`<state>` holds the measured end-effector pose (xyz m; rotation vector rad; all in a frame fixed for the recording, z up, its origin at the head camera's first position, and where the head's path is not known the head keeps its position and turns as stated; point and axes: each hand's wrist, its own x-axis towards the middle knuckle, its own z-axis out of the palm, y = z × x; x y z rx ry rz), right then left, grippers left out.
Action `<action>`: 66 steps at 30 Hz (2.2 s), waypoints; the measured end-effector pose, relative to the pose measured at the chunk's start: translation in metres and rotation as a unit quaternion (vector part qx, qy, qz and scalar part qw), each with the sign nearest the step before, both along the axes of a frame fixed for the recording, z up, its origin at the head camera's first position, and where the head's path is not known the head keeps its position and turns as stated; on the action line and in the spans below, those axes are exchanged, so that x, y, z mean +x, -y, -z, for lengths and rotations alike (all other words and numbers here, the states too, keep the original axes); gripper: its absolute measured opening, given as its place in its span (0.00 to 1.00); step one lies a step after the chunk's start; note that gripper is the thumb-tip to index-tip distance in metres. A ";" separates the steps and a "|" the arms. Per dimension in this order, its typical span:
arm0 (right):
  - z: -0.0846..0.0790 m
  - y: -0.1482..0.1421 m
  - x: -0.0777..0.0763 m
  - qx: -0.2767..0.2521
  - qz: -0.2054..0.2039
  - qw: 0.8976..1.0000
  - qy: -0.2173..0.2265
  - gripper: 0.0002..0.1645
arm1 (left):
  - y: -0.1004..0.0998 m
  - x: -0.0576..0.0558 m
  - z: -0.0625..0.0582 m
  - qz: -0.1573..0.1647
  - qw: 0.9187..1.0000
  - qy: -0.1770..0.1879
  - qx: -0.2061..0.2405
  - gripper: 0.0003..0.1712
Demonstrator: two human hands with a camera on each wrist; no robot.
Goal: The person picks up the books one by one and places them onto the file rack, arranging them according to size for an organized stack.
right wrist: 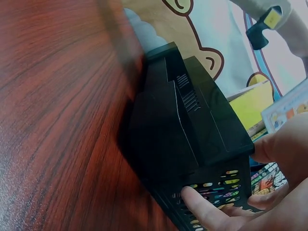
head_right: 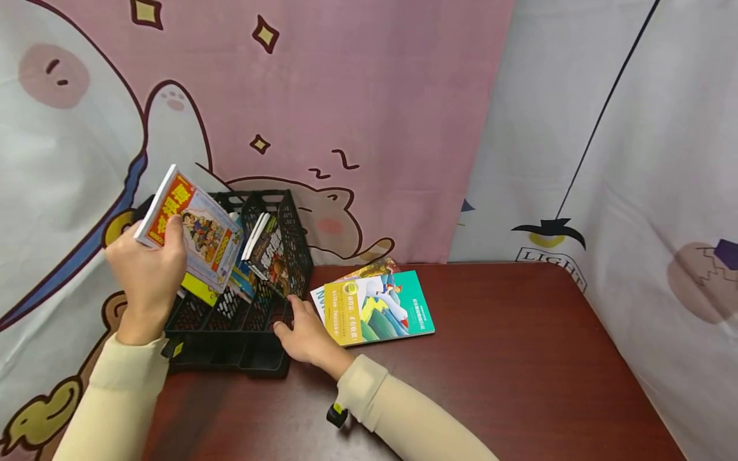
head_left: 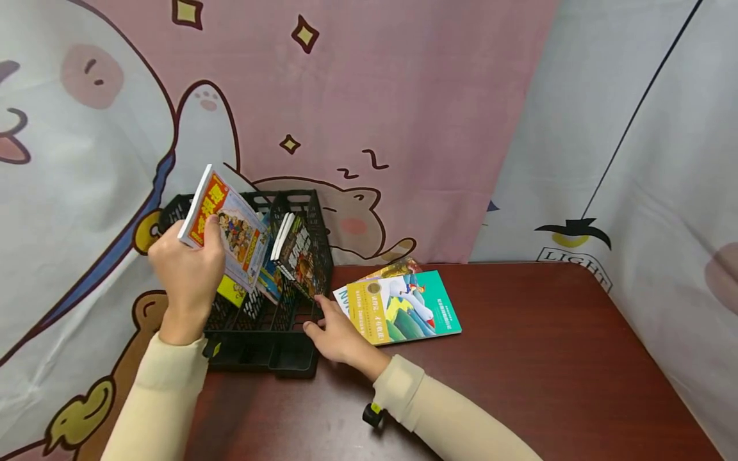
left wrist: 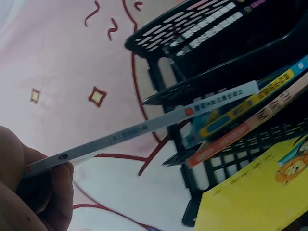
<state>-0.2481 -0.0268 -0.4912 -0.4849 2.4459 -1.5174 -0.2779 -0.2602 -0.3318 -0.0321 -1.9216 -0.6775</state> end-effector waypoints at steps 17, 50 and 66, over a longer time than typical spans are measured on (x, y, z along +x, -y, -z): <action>0.000 -0.003 -0.002 -0.002 -0.014 1.000 -0.001 0.44 | -0.033 -0.038 0.043 0.002 0.988 0.150 -0.044 0.40; 0.003 -0.008 -0.005 -0.014 -0.025 0.999 0.028 0.44 | -0.052 -0.008 0.061 0.113 0.942 0.314 -0.024 0.45; -0.024 -0.085 -0.016 0.024 0.023 0.999 -0.027 0.21 | -0.124 0.024 0.074 0.230 0.945 0.230 -0.047 0.19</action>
